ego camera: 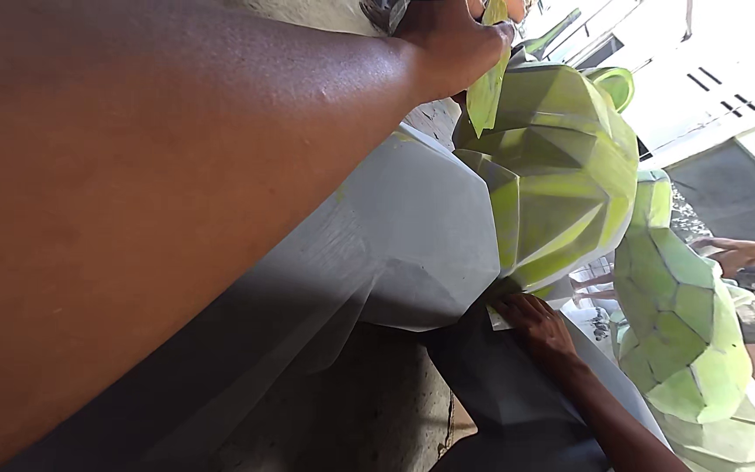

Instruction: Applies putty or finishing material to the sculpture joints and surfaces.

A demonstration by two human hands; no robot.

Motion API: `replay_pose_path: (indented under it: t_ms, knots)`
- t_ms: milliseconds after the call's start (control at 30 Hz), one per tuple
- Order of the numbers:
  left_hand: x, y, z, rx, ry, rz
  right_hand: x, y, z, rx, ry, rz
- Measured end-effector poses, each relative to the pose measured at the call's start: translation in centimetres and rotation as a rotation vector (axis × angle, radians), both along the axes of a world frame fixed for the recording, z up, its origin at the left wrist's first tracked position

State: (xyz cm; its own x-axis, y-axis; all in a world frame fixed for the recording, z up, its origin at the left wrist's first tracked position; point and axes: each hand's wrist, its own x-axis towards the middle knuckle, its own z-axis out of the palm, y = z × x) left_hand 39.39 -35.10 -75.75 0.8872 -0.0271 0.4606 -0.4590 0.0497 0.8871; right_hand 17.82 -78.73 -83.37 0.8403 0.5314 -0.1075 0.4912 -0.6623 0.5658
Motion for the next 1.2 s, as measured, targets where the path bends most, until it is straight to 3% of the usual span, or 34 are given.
replay_pose_path:
  t_ms: [33, 267, 400, 533, 667, 933, 1200]
  knots:
    - [-0.9, 0.1, 0.6, 0.003, 0.084, 0.011, 0.2, 0.1, -0.4, -0.017, 0.013, -0.014]
    - [-1.4, 0.2, 0.7, 0.055, 0.09, 0.022, -0.3, 1.5, 0.0, -0.045, 0.09, -0.094]
    - [5.8, -1.5, -3.3, -0.128, -0.436, 0.032, -0.9, 0.7, 0.6, -0.025, 0.105, -0.055]
    - [-1.2, 0.3, 0.7, 0.023, 0.078, 0.034, -1.0, 0.7, 1.4, 0.039, 0.085, -0.021]
    - [-1.5, 0.5, 0.8, 0.001, 0.073, 0.023, -0.2, 0.9, 0.9, 0.086, 0.017, 0.012]
    - [-1.6, 0.4, 0.8, 0.01, 0.102, 0.014, 0.6, 3.1, -4.0, -0.079, 0.106, 0.022]
    - [-1.6, 0.5, 0.7, 0.004, 0.09, 0.003, 0.2, 3.3, -3.9, -0.128, 0.134, -0.007]
